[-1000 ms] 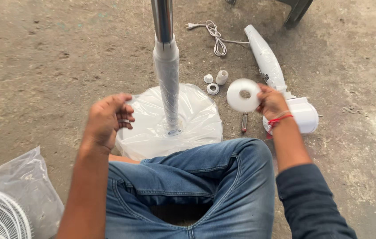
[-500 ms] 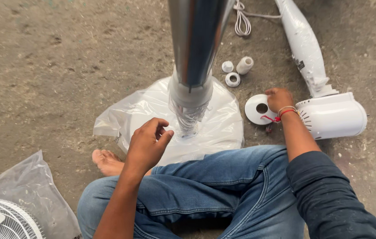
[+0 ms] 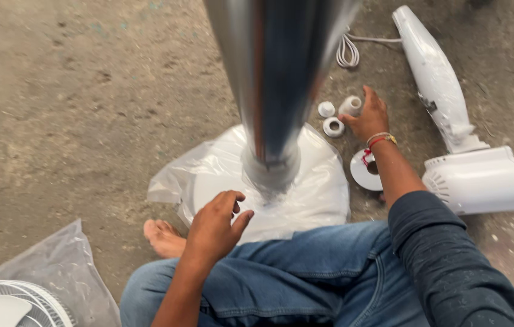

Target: The person assembles a stand fan by fitting a pole into the base, sliding a plastic cover over the connection, and then using a screwdriver to tighten components on the upper motor assembly.

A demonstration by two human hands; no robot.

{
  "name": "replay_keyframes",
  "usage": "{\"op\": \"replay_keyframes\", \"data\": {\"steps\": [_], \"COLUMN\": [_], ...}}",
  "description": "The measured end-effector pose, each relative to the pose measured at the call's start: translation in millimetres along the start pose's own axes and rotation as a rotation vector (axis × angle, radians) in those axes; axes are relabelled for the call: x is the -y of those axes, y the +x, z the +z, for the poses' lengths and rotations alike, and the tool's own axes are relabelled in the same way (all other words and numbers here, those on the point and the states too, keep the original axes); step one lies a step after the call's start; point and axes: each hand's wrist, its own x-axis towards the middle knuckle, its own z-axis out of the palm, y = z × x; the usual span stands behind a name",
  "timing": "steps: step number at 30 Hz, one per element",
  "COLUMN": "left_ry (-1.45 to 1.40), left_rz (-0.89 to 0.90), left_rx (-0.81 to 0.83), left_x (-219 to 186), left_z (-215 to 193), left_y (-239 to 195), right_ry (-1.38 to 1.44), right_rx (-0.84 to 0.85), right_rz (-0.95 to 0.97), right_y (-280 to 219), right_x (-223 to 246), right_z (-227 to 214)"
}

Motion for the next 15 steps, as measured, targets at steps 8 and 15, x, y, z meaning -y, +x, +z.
{"op": "replay_keyframes", "data": {"steps": [8, 15], "left_ry": [-0.017, -0.002], "left_rz": [-0.053, 0.027], "left_rx": [0.065, 0.008], "left_x": [-4, 6], "left_z": [1, 8], "left_y": [1, -3], "right_ry": [0.255, 0.964], "right_rx": [-0.186, -0.386], "right_rz": [0.122, -0.525], "right_y": [3, -13], "right_x": [37, 212], "right_z": [-40, -269]}}
